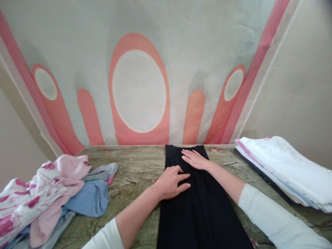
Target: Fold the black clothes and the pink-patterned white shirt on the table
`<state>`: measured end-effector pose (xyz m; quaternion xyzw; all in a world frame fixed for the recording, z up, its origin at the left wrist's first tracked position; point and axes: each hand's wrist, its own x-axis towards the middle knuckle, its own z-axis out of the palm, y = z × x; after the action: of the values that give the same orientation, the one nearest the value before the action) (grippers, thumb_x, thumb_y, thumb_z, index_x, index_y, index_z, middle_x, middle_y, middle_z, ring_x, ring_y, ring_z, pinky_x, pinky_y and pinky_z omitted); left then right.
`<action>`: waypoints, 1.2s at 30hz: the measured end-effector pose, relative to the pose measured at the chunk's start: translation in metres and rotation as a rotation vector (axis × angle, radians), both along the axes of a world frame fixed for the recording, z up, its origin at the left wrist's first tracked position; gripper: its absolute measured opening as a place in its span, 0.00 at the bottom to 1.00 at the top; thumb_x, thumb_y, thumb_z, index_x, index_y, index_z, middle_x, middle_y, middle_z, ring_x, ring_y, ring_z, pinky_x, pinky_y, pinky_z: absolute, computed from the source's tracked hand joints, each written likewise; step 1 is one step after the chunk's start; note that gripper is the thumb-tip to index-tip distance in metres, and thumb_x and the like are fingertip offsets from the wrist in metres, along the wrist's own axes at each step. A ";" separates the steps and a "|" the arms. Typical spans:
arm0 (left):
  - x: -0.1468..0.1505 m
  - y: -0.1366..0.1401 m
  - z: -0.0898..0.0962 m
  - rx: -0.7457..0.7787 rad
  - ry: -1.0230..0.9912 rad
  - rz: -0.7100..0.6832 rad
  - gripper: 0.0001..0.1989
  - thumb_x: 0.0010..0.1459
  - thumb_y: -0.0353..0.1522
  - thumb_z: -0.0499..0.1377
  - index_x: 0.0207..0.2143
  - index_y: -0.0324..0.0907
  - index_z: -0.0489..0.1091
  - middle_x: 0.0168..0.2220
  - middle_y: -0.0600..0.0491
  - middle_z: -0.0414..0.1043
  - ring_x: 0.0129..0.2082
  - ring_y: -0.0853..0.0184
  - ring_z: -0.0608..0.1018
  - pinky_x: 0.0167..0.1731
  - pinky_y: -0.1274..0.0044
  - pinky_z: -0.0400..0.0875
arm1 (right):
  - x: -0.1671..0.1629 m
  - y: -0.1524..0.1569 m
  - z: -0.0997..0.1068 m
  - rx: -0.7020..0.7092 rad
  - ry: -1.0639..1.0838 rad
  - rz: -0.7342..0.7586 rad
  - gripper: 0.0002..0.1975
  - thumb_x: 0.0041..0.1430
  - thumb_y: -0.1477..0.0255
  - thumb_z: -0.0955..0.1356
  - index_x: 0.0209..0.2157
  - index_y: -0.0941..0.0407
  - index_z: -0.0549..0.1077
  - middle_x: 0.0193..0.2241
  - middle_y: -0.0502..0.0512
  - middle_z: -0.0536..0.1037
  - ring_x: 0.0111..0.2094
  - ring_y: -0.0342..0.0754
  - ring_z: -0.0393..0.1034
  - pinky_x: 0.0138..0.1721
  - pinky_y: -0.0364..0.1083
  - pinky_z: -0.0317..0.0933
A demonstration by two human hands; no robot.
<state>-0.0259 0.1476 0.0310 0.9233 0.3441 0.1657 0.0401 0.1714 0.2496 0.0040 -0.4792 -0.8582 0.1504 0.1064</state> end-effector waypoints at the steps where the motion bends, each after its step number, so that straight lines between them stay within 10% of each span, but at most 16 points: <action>1: 0.000 0.000 0.000 -0.002 -0.003 -0.001 0.20 0.60 0.44 0.50 0.52 0.48 0.66 0.44 0.48 0.64 0.45 0.61 0.67 0.47 0.69 0.61 | -0.001 0.001 -0.001 0.009 0.005 0.022 0.31 0.63 0.53 0.48 0.61 0.53 0.52 0.62 0.53 0.50 0.63 0.48 0.41 0.61 0.54 0.33; 28: -0.005 0.015 -0.008 -0.061 -0.191 0.106 0.17 0.65 0.35 0.43 0.41 0.42 0.71 0.42 0.51 0.70 0.42 0.67 0.72 0.46 0.74 0.64 | 0.029 0.024 -0.029 0.158 -0.120 -0.354 0.34 0.61 0.52 0.46 0.62 0.58 0.48 0.63 0.56 0.47 0.63 0.49 0.37 0.60 0.55 0.30; 36: -0.010 0.081 -0.025 0.025 -0.075 0.244 0.20 0.65 0.37 0.42 0.55 0.42 0.60 0.58 0.48 0.58 0.59 0.65 0.59 0.57 0.68 0.51 | 0.021 0.011 -0.031 0.226 -0.063 -0.333 0.34 0.61 0.52 0.47 0.62 0.57 0.48 0.63 0.55 0.46 0.63 0.50 0.39 0.61 0.55 0.31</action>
<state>-0.0359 0.2286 0.0062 0.8683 0.4500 0.2077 0.0210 0.1919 0.2606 -0.0269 -0.6041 -0.7813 0.0182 0.1560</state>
